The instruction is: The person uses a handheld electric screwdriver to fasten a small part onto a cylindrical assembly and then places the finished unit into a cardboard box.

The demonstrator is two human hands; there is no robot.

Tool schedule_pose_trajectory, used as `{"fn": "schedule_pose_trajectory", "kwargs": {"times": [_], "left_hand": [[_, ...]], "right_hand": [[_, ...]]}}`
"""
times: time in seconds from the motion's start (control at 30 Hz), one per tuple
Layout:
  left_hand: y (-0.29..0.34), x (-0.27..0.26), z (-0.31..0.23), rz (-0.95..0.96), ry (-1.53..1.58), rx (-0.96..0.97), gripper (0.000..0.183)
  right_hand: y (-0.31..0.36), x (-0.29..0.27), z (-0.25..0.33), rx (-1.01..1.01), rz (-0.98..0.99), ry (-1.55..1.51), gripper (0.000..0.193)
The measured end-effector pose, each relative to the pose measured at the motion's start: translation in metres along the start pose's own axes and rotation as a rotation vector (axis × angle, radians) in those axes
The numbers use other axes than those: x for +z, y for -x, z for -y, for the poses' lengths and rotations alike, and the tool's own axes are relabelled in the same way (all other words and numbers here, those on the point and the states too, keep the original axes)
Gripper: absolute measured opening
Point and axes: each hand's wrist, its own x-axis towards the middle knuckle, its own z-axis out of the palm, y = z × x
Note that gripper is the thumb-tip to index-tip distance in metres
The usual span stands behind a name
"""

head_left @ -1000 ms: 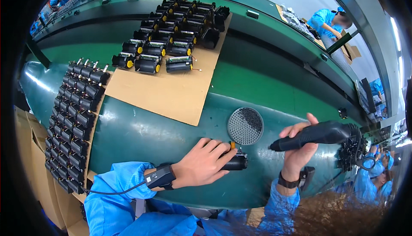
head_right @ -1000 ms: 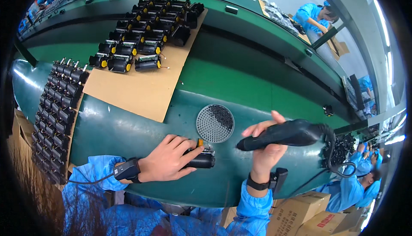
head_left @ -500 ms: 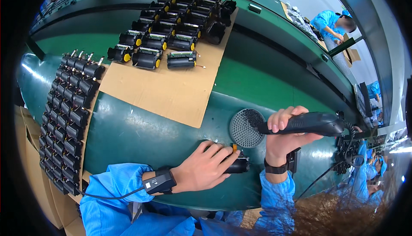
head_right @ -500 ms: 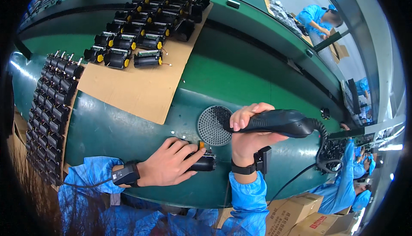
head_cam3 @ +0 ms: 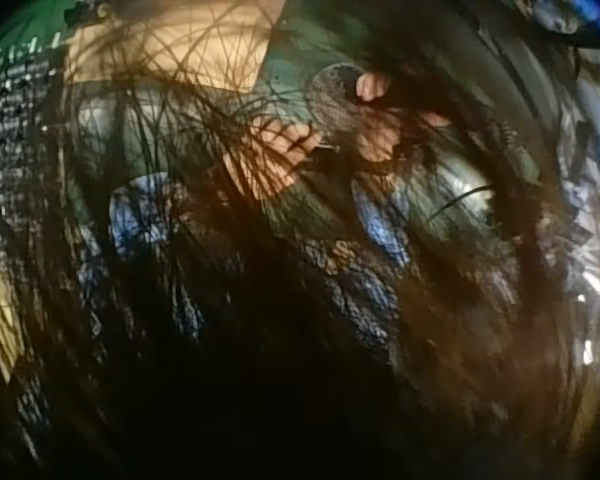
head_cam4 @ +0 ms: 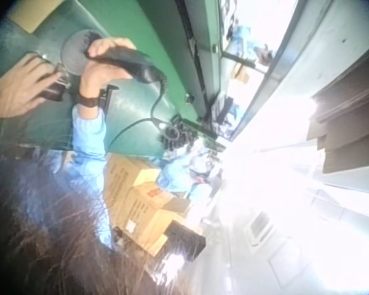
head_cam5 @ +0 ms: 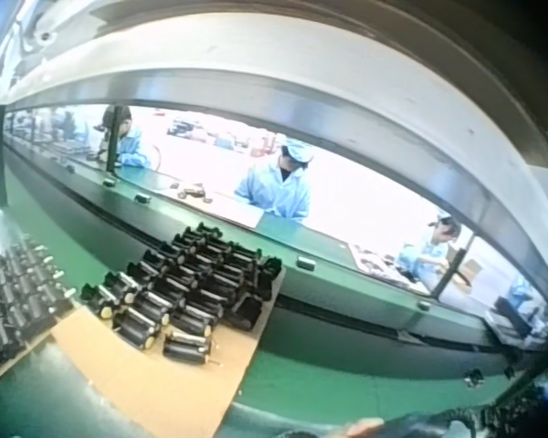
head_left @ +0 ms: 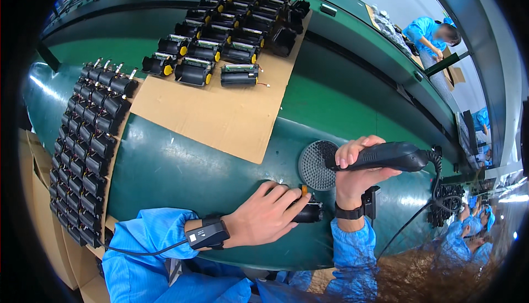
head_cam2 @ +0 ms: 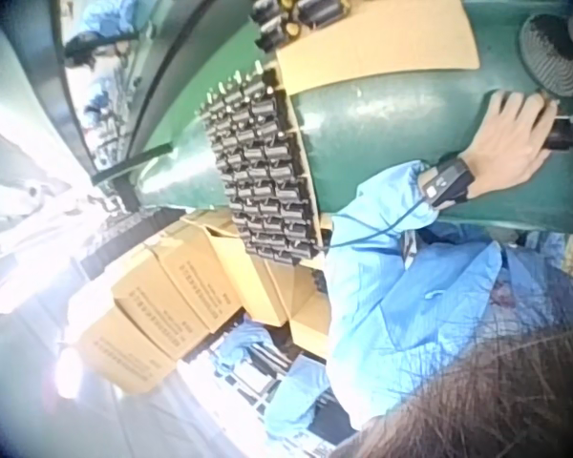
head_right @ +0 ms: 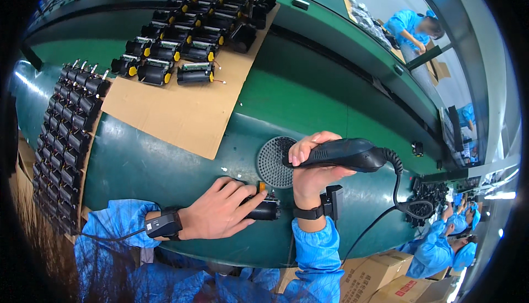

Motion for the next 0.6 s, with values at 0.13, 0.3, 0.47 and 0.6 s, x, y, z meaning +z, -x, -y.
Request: {"fn": "schedule_pose_trajectory", "kwargs": {"times": [0.13, 0.3, 0.47, 0.6], "left_hand": [[0.001, -0.001, 0.000, -0.011, -0.001, 0.002, 0.066], [0.001, -0.002, -0.001, -0.018, -0.012, 0.007, 0.066], [-0.001, -0.001, -0.001, -0.029, -0.019, 0.005, 0.066], [0.003, 0.000, -0.001, -0.041, 0.010, -0.014, 0.066]], "right_hand": [[0.000, 0.000, -0.002, 0.019, 0.006, 0.006, 0.100], [0.000, -0.003, -0.004, 0.038, 0.069, 0.009, 0.101], [0.002, -0.003, -0.003, -0.006, 0.123, 0.000, 0.100], [0.008, 0.006, 0.024, -0.140, 0.012, -0.096, 0.093]]}}
